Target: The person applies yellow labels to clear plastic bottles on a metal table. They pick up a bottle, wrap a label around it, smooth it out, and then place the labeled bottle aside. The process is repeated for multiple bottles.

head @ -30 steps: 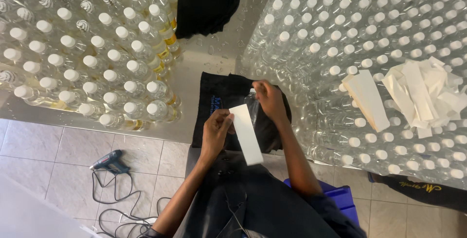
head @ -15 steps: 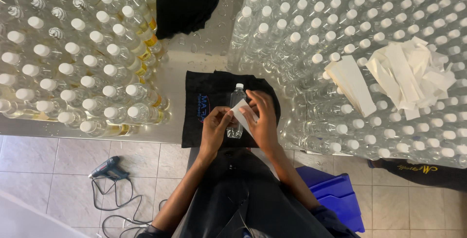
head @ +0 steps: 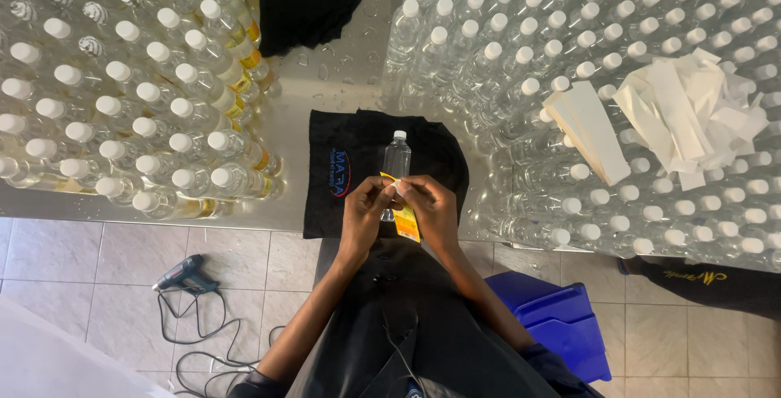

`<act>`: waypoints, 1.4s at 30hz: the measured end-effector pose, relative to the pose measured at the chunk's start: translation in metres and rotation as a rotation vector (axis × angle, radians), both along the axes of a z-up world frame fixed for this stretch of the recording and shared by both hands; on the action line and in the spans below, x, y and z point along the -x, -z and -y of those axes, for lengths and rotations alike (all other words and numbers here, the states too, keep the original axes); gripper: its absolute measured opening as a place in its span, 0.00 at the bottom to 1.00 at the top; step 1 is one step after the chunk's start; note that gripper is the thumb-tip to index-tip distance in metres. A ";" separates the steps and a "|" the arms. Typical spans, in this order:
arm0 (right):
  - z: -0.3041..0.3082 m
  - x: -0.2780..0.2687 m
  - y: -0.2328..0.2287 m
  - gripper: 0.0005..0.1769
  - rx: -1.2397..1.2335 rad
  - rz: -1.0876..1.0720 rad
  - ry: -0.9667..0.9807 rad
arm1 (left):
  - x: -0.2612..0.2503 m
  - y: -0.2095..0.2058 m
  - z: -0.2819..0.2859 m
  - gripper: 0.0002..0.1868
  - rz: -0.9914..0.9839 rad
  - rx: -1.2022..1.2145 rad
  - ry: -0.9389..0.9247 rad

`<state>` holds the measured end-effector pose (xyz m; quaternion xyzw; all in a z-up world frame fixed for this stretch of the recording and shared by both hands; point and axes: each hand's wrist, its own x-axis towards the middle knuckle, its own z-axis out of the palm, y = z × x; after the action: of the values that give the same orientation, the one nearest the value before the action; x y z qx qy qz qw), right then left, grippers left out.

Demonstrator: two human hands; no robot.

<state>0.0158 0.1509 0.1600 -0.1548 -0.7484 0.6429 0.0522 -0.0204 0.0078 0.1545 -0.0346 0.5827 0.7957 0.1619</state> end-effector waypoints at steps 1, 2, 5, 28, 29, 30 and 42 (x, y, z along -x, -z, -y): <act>-0.001 0.002 0.000 0.14 0.000 0.000 0.003 | 0.000 0.001 0.000 0.09 0.000 0.000 0.003; -0.001 0.002 0.000 0.12 0.026 0.028 0.046 | -0.001 0.001 0.000 0.09 0.003 -0.008 0.017; -0.013 0.001 0.006 0.10 0.046 0.077 0.160 | -0.001 0.012 0.003 0.09 0.013 -0.021 0.005; -0.039 0.007 -0.059 0.09 -0.179 0.065 -0.317 | 0.008 0.002 0.015 0.04 -0.414 0.486 0.184; -0.039 0.004 -0.050 0.08 -0.158 0.070 -0.274 | 0.009 0.001 0.015 0.06 -0.450 0.469 0.111; -0.037 0.000 -0.040 0.07 -0.135 0.075 -0.226 | 0.010 0.000 0.015 0.10 -0.487 0.453 0.043; -0.009 -0.012 -0.010 0.13 0.028 0.070 0.000 | -0.026 -0.025 -0.005 0.35 -0.170 -0.082 0.166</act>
<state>0.0275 0.1601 0.1697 -0.1777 -0.7406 0.6475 0.0240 0.0058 0.0129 0.1794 0.0879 0.5622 0.8026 0.1788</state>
